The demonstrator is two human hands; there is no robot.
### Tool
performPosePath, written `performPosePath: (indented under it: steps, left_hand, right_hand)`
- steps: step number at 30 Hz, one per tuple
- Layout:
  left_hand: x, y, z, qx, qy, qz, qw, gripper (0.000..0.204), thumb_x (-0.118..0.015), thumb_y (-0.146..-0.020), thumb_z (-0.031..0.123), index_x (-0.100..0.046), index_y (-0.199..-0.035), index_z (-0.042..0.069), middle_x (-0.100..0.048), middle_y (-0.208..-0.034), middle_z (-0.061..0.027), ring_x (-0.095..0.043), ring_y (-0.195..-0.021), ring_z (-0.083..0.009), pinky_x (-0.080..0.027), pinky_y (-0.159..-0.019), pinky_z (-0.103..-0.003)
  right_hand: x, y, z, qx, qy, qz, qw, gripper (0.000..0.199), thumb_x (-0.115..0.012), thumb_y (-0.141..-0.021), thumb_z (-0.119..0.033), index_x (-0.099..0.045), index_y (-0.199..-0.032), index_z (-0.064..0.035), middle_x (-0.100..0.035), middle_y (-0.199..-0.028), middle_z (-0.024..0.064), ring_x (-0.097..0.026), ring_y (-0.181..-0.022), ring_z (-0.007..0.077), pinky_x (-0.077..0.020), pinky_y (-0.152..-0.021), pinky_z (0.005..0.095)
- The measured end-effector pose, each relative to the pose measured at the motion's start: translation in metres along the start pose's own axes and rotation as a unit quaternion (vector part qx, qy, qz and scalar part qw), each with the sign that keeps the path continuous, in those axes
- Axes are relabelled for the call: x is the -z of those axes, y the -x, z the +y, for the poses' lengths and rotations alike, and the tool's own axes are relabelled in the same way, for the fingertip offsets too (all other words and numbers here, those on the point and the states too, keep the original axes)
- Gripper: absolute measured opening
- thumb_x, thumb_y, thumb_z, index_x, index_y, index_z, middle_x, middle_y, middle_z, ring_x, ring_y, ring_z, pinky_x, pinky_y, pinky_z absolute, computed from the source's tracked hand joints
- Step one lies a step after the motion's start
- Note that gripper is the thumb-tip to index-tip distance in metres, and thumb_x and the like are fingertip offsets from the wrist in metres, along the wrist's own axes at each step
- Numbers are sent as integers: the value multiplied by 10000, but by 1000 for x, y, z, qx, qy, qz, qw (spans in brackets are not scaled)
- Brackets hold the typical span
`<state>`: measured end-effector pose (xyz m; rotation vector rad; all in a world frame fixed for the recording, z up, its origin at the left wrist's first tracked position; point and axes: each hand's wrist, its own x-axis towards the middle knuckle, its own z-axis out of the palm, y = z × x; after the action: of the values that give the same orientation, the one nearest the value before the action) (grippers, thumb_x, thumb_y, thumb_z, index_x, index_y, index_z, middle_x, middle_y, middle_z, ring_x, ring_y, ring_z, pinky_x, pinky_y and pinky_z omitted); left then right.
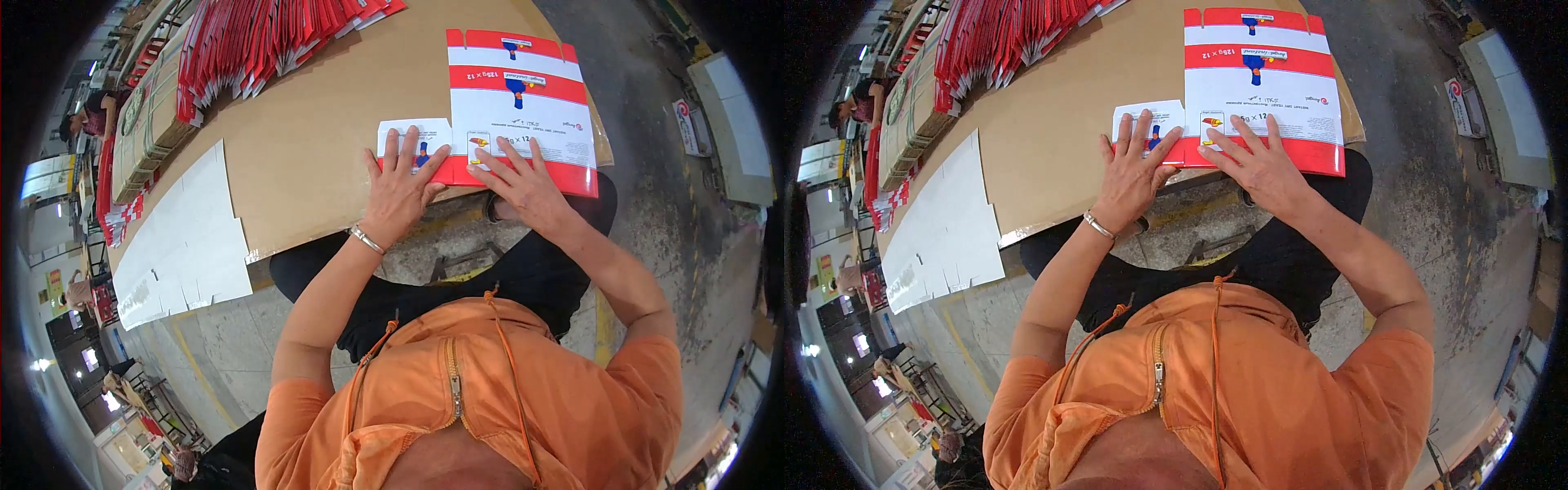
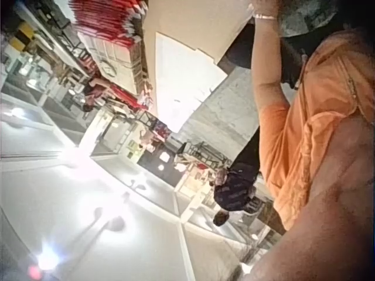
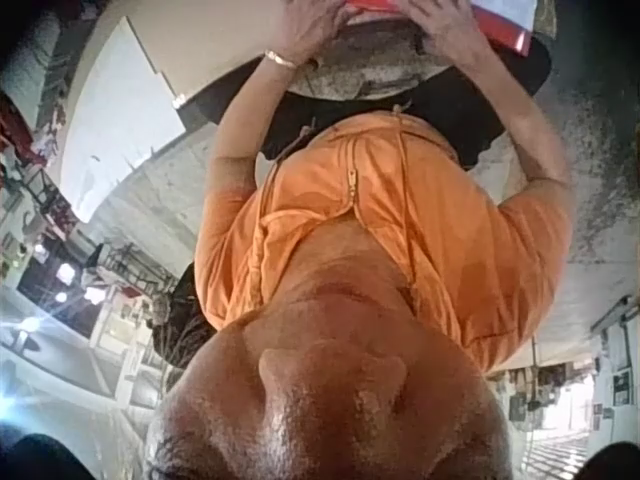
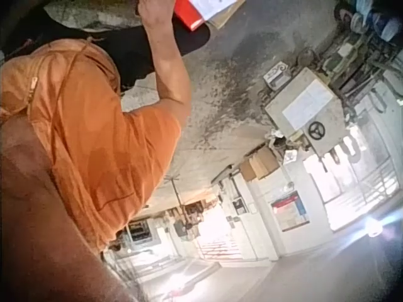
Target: Sorting and stacking printed paper sleeves or cardboard envelopes on a large industrial table.
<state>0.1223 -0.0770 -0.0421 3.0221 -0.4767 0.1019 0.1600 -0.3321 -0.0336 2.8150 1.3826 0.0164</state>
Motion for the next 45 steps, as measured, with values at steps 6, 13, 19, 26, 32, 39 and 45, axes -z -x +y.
performPosePath:
  steps: [6, 13, 19, 26, 32, 39, 45]
  left_hand:
    - [0, 0, -3, -14, 20, 13, 1000, 524, -454, -951, 497, -403, -1449, 344, -211, -1568, -138, -168, -1434, -399, -170, -1059, -692]
    - [-3, -2, -4, -8, 79, 22, 997, 560, -540, -908, 492, -450, -1423, 291, -257, -1543, -160, -182, -1434, -383, -119, -1081, -682]
    - [-13, -70, -13, 72, 159, 51, 983, 898, -742, -742, 494, -331, -1472, 170, -294, -1523, -189, -181, -1438, -401, -124, -1078, -692]
    - [-18, -52, 39, 189, 586, 148, 774, 905, -731, -825, 242, -185, -1471, -80, -274, -1508, -279, -340, -1376, -375, -284, -1131, -428]
    - [46, 44, 30, 96, 493, 87, 860, 793, -690, -866, 218, -247, -1496, 28, -184, -1564, -232, -162, -1462, -354, -198, -1165, -436]
    - [64, 194, -184, 414, 2, -74, 907, 1225, -857, -618, 398, -107, -1542, 107, 0, -1609, -168, 1, -1484, -354, -98, -1068, -716]
    - [55, 280, -211, 478, 39, -74, 874, 1149, -863, -630, 164, -148, -1529, 105, -69, -1598, -177, -125, -1460, -391, -259, -1128, -560]
  right_hand:
    - [3, 3, 6, 54, -11, -8, 998, 700, -601, -850, -60, -340, -1481, -212, -334, -1530, 31, -293, -1407, 338, -251, -1083, 657]
    - [-1, 4, 8, 59, -47, 5, 997, 721, -613, -822, -43, -351, -1477, -192, -348, -1526, 25, -287, -1415, 327, -207, -1117, 637]
    - [16, 1, 9, 51, -71, 17, 996, 686, -559, -798, 47, -408, -1439, -145, -396, -1497, 37, -323, -1398, 313, -224, -1139, 569]
    - [7, 83, -78, -290, -785, -9, 547, 531, -631, -911, -185, -420, -1374, -35, -574, -1274, 122, -582, -1139, 250, -469, -984, 405]
    - [22, 68, 6, -453, -672, 245, 532, 381, -527, -970, -144, -452, -1331, -45, -601, -1177, 94, -612, -1048, 185, -533, -856, 340]
    - [78, 35, 304, -396, -457, -5, 796, 512, -681, -844, -128, -535, -1325, -27, -657, -1102, 31, -603, -1006, 128, -474, -901, 286]
    - [22, -246, 375, -297, -349, 38, 888, 480, -680, -810, -107, -623, -1286, -138, -687, -1089, 40, -639, -910, 103, -517, -836, 293]
